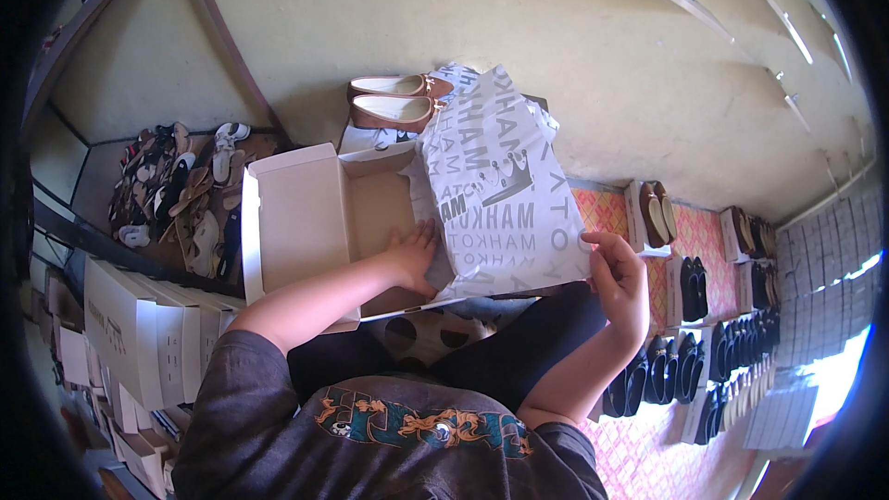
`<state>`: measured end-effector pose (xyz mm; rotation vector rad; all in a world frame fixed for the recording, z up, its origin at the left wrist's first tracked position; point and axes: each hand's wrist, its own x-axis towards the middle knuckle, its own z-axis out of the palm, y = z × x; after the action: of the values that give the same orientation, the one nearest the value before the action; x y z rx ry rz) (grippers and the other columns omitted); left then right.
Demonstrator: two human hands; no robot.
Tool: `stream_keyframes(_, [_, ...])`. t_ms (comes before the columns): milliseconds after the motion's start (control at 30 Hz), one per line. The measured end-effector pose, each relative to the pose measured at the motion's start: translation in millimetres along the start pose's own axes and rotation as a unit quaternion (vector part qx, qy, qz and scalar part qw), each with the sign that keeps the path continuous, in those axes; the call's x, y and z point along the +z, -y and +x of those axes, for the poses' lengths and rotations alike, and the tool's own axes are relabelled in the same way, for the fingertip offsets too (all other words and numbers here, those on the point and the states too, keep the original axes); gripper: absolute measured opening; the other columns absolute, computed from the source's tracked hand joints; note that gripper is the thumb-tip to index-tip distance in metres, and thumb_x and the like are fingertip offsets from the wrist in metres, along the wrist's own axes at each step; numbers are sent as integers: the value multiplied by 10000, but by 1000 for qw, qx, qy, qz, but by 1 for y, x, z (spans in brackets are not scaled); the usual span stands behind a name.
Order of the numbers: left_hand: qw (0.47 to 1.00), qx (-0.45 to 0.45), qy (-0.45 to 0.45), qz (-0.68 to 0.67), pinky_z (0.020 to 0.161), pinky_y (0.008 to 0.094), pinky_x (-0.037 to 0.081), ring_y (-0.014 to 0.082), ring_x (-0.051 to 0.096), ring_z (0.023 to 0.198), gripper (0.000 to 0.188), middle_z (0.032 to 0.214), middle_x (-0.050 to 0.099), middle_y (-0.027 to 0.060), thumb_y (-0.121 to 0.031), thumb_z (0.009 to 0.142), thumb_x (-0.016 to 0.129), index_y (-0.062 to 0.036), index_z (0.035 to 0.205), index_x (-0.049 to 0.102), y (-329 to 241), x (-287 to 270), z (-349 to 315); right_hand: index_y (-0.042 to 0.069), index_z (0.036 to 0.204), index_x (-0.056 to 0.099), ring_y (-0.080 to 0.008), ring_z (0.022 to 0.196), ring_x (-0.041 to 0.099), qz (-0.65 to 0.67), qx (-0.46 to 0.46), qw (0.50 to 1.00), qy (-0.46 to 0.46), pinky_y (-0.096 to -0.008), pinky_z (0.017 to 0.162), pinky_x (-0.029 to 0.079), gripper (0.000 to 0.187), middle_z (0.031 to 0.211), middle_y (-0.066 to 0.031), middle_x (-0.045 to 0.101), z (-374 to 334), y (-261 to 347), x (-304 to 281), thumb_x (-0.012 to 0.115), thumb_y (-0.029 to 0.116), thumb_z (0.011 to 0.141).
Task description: The person sits on the floor and packs pairs of shoes into white cardboard boxes. They place tissue paper inside the boxes, insert the shoes, and close the lids. The person handles multiple pairs of shoes, including brown flats and black loafers, moving them from the floor into the boxes.
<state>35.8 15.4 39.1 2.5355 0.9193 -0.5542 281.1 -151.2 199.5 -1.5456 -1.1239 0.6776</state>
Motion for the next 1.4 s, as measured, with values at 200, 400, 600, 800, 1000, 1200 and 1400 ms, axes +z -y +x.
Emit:
stream_keyframes(200, [998, -56, -29, 14, 969, 713, 28, 360, -26, 1378, 1274, 1500, -35, 170, -734, 555, 609, -4, 1426, 35, -13, 6, -3, -2, 1014, 606, -10, 551, 428, 12, 1, 1000, -1, -158, 497, 322, 174, 661, 46, 513, -1, -1, 2, 511, 35, 872])
stream_keyframes(400, [996, -73, -49, 18, 956, 729, 58, 358, 34, 1375, 1206, 1496, 16, 170, -678, 571, 649, -5, 1418, 116, -15, 6, 1, -3, 1006, 604, -12, 548, 427, 19, 16, 1000, 1, -158, 499, 322, 170, 658, 45, 509, -1, -1, 2, 504, 36, 874])
stream_keyframes(600, [991, -86, -33, -94, 948, 600, 287, 288, 240, 1304, 968, 1372, 277, 154, -478, 639, 720, -30, 1364, 259, 32, -32, 33, -8, 1000, 601, -21, 548, 433, 8, 18, 1000, 7, -168, 499, 332, 166, 656, 35, 510, -1, -3, -1, 498, 33, 876])
stream_keyframes(800, [981, -98, -167, -15, 969, 547, 306, 315, 261, 1299, 1026, 1370, 305, 152, -459, 602, 760, -38, 1379, 239, 36, -34, 40, -12, 1009, 601, -25, 549, 434, 11, 18, 1000, 8, -170, 500, 333, 174, 672, 25, 518, -3, -9, -4, 495, 23, 875])
stream_keyframes(1000, [984, -174, -38, -6, 1031, 580, 212, 331, 137, 1362, 1226, 1477, 129, 169, -580, 501, 780, -34, 1411, 166, 44, -53, 56, -7, 1016, 605, -24, 554, 436, 27, 21, 999, 0, -167, 500, 329, 179, 667, 31, 512, -5, -13, -7, 500, 16, 872])
stream_keyframes(1200, [982, -185, 5, -30, 1035, 592, 185, 346, 37, 1378, 1356, 1510, 18, 111, -621, 426, 784, -79, 1439, 65, 53, -55, 60, -3, 1016, 607, -20, 552, 433, 21, 32, 999, -3, -163, 503, 325, 180, 664, 38, 507, -4, -11, -8, 500, 14, 873])
stream_keyframes(1400, [985, -166, -14, -34, 1041, 591, 150, 345, 23, 1378, 1386, 1514, 17, 85, -657, 397, 769, -94, 1443, 56, 58, -55, 52, 2, 1025, 607, -18, 555, 435, 12, 34, 999, 3, -163, 506, 328, 185, 661, 41, 504, -3, -9, -7, 497, 20, 877])
